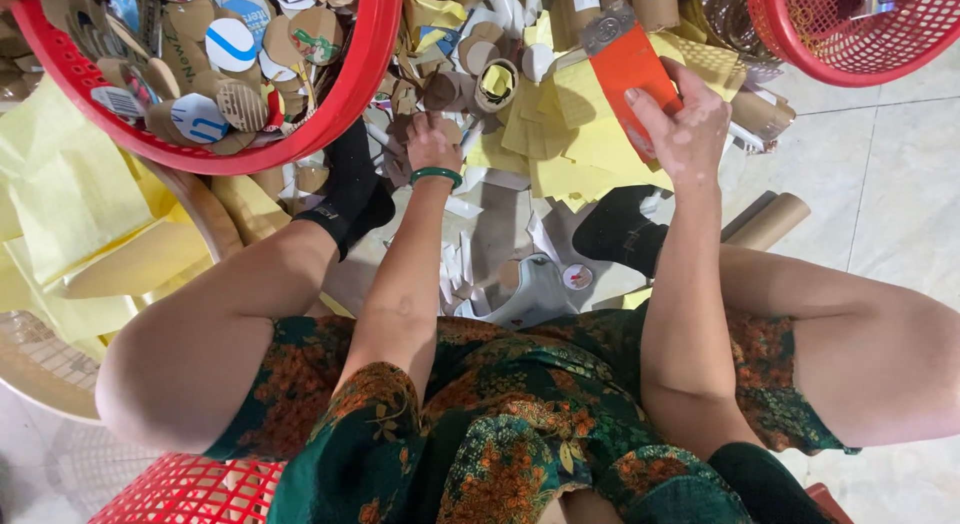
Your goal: Applying tape to seal the ends of cardboard tubes.
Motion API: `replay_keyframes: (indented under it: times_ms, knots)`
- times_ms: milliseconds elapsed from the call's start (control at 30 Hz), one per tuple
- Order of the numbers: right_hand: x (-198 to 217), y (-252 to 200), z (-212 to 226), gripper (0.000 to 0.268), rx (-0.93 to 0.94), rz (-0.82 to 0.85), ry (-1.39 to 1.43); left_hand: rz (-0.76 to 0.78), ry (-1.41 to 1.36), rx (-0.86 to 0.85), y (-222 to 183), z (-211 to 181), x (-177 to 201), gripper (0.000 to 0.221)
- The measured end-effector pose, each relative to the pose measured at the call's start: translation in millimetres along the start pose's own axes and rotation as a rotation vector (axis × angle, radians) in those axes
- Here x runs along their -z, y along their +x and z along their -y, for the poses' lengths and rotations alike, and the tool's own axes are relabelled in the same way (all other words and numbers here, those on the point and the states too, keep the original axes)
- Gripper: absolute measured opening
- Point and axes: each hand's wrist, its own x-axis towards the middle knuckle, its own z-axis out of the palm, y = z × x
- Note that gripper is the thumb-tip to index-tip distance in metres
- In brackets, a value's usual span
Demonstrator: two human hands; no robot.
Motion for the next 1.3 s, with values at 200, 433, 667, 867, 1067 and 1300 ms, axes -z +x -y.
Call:
replay_keyframes:
  times_ms: [200, 433, 667, 867, 1067, 1300]
  knots:
    - [2.2, -2.8, -10.9, 0.044, 0.029, -0.017, -0.051, -0.499, -0.611, -0.037, -7.4, -39.9, 59.3, 0.059]
    - [-2.9, -1.8, -17.3, 0.049, -0.019, 0.003, -0.103, -0.548, -0.666, -0.411, 16.3, -80.1, 107.2, 0.065]
    - [-2.8, -0.8, -17.2, 0.051, -0.022, 0.013, -0.14, -0.418, -0.437, -0.408, 12.9, -89.8, 108.2, 0.073]
    - [0.1, 0.8, -12.6, 0.051, -0.009, 0.013, -0.15, -0.423, -0.406, -0.415, 12.4, -89.2, 110.1, 0.071]
    - [7.4, -1.9, -7.3, 0.047, 0.002, 0.148, 0.189, -0.504, -0.535, -0.342, 35.1, -74.3, 93.9, 0.054]
    - [-3.2, -7.2, 37.6, 0.056, -0.14, 0.405, 0.345, 0.694, -1.951, 0.245, 46.0, -72.8, 147.2, 0.037]
